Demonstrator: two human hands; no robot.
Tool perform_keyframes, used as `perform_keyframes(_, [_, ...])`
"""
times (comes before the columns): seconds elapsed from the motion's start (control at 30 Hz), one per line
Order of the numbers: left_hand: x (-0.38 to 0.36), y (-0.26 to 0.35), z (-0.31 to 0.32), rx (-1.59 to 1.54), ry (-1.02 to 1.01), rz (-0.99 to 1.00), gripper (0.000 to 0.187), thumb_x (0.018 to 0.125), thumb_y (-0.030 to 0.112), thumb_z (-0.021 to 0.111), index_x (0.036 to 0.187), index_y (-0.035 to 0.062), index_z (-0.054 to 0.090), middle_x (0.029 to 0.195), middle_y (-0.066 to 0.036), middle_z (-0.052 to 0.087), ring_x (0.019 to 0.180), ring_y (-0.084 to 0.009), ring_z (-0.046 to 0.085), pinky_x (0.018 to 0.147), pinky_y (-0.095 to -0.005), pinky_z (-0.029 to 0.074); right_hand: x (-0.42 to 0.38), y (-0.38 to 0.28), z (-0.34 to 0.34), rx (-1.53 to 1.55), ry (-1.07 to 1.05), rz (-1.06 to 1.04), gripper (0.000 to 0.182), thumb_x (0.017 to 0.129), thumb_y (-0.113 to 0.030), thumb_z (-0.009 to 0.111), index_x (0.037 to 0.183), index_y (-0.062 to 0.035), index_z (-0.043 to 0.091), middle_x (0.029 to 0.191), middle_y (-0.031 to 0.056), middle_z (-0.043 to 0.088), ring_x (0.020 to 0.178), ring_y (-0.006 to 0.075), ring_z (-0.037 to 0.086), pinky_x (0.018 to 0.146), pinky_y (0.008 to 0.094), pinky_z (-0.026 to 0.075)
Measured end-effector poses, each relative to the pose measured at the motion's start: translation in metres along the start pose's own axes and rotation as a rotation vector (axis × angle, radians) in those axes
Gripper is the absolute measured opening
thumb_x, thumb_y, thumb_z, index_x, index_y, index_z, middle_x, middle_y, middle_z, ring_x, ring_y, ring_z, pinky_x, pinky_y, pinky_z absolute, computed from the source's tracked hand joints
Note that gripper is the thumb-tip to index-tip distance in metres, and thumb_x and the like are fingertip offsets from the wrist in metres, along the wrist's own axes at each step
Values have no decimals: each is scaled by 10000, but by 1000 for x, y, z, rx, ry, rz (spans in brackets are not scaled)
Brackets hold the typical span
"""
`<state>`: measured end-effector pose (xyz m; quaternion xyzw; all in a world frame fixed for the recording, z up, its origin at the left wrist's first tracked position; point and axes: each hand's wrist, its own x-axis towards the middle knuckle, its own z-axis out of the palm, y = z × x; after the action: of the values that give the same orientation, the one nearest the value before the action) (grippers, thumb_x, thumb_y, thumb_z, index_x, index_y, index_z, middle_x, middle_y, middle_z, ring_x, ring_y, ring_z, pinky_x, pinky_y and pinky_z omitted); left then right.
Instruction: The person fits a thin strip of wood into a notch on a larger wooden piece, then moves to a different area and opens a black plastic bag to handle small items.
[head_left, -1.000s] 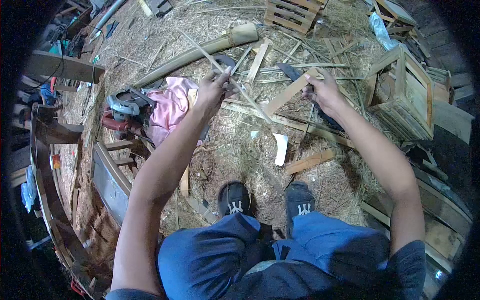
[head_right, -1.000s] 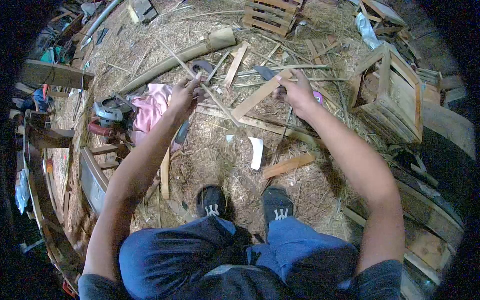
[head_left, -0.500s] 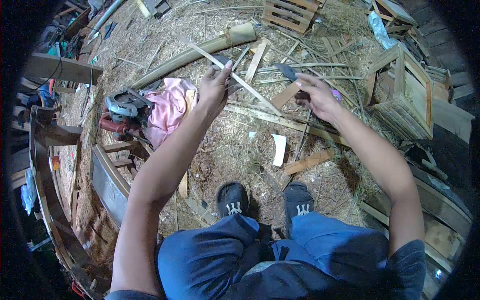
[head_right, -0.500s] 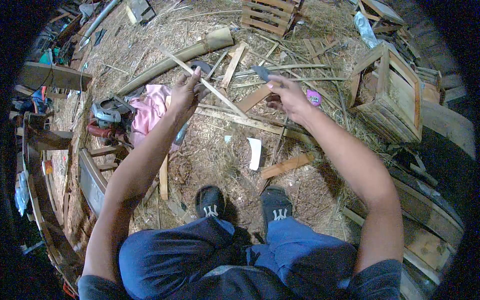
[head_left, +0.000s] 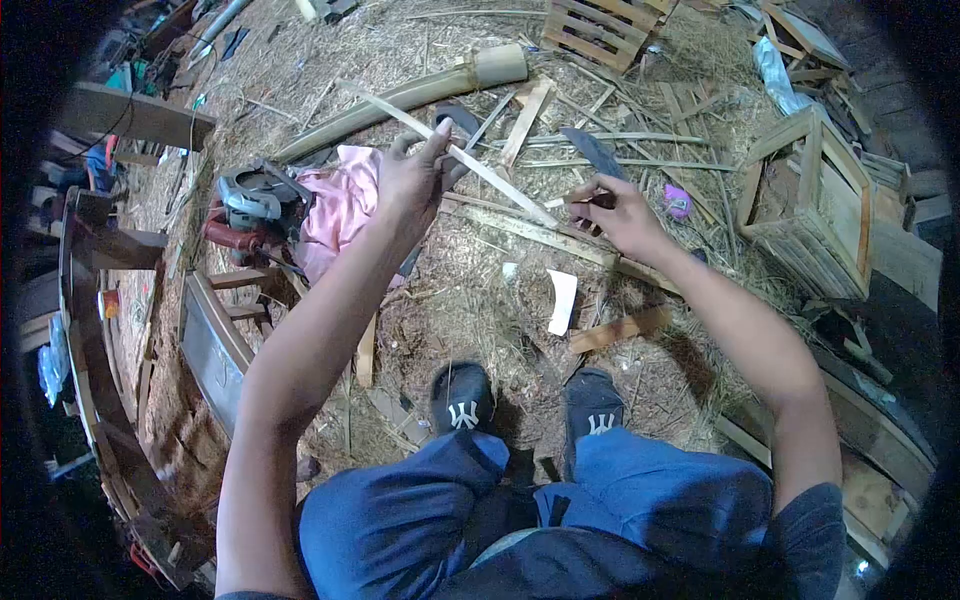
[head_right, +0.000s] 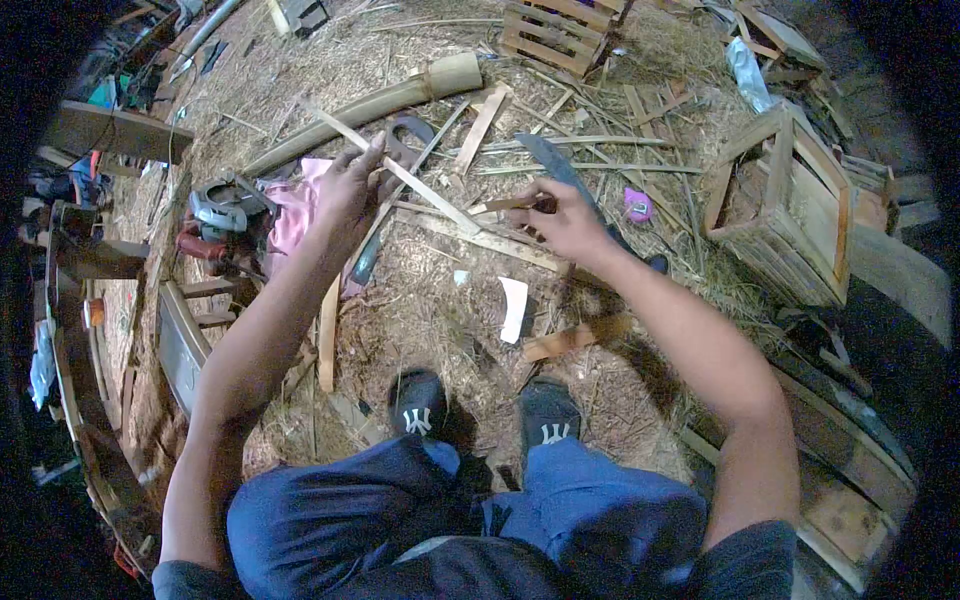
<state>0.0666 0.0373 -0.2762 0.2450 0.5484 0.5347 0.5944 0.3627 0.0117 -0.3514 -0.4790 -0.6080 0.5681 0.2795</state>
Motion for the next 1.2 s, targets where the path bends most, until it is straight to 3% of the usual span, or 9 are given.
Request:
perform_keyframes(0.17, [-21, 16, -21, -121, 63, -54, 293, 1004, 81, 643, 1223, -72, 522, 1137, -186, 649, 1060, -322, 706, 885, -374, 649, 3, 0, 36, -284, 36, -158, 112, 997, -60, 653, 1097, -9, 651, 884, 45, 704, 802, 96, 659, 717, 297, 531])
perform_keyframes(0.37, [-26, 13, -58, -158, 141, -75, 285, 988, 40, 646, 1204, -4, 467, 1133, -199, 665, 902, -278, 717, 732, -358, 685, 21, 18, 60, -391, -103, 59, 197, 908, -82, 704, 1097, -44, 744, 1033, 156, 707, 759, 237, 690, 705, 390, 532])
perform_keyframes(0.43, [-34, 16, -55, -123, 170, -39, 254, 1000, 43, 625, 1195, -16, 474, 1120, -182, 656, 898, -261, 704, 730, -367, 688, 39, 58, 76, 216, 96, -281, 174, 917, -182, 732, 1024, -49, 767, 934, 140, 704, 764, 232, 670, 693, 366, 523])
perform_keyframes(0.47, [-35, 16, -57, -128, 170, -28, 271, 999, 46, 628, 1205, -19, 463, 1109, -172, 648, 888, -255, 696, 736, -368, 688, 31, 47, 67, -535, 74, -334, 144, 978, -135, 675, 1065, -39, 740, 945, 129, 687, 860, 203, 666, 773, 359, 529])
perform_keyframes(0.5, [-38, 18, -55, -133, 169, -19, 288, 999, 49, 630, 1215, -22, 452, 1099, -163, 640, 878, -249, 688, 742, -369, 688, 32, 48, 68, -533, 69, -337, 144, 978, -135, 675, 1065, -39, 740, 945, 129, 687, 860, 203, 666, 773, 359, 529])
perform_keyframes(0.57, [-42, 22, -51, -136, 173, -4, 312, 987, 47, 653, 1215, -25, 453, 1076, -155, 629, 862, -235, 674, 752, -367, 688, 34, 50, 70, 188, -81, -91, 196, 964, -210, 691, 1001, -24, 737, 901, 94, 664, 857, 169, 647, 729, 315, 517])
perform_keyframes(0.67, [-38, 23, -46, -113, 238, 12, 314, 974, 44, 675, 1196, -35, 467, 1078, -162, 630, 863, -239, 683, 763, -372, 687, 38, 75, 75, 123, 66, -329, 234, 931, -230, 735, 1031, -20, 713, 870, 98, 683, 784, 147, 632, 709, 290, 510])
perform_keyframes(0.9, [-35, 21, -41, -91, 148, 85, 341, 967, 46, 687, 1169, -46, 429, 1057, -175, 640, 872, -267, 716, 755, -387, 687, 34, 49, 65, -152, -21, -81, 235, 895, -199, 758, 1047, -27, 708, 836, 96, 695, 774, 131, 610, 732, 317, 497])
perform_keyframes(1.2, [-35, 16, -37, -71, 121, 71, 351, 960, 47, 696, 1161, -33, 420, 1029, -184, 641, 837, -281, 726, 735, -370, 688, 42, 55, 64, -379, -89, -321, 254, 869, -225, 754, 984, -12, 679, 792, 122, 653, 761, 194, 608, 733, 374, 497])
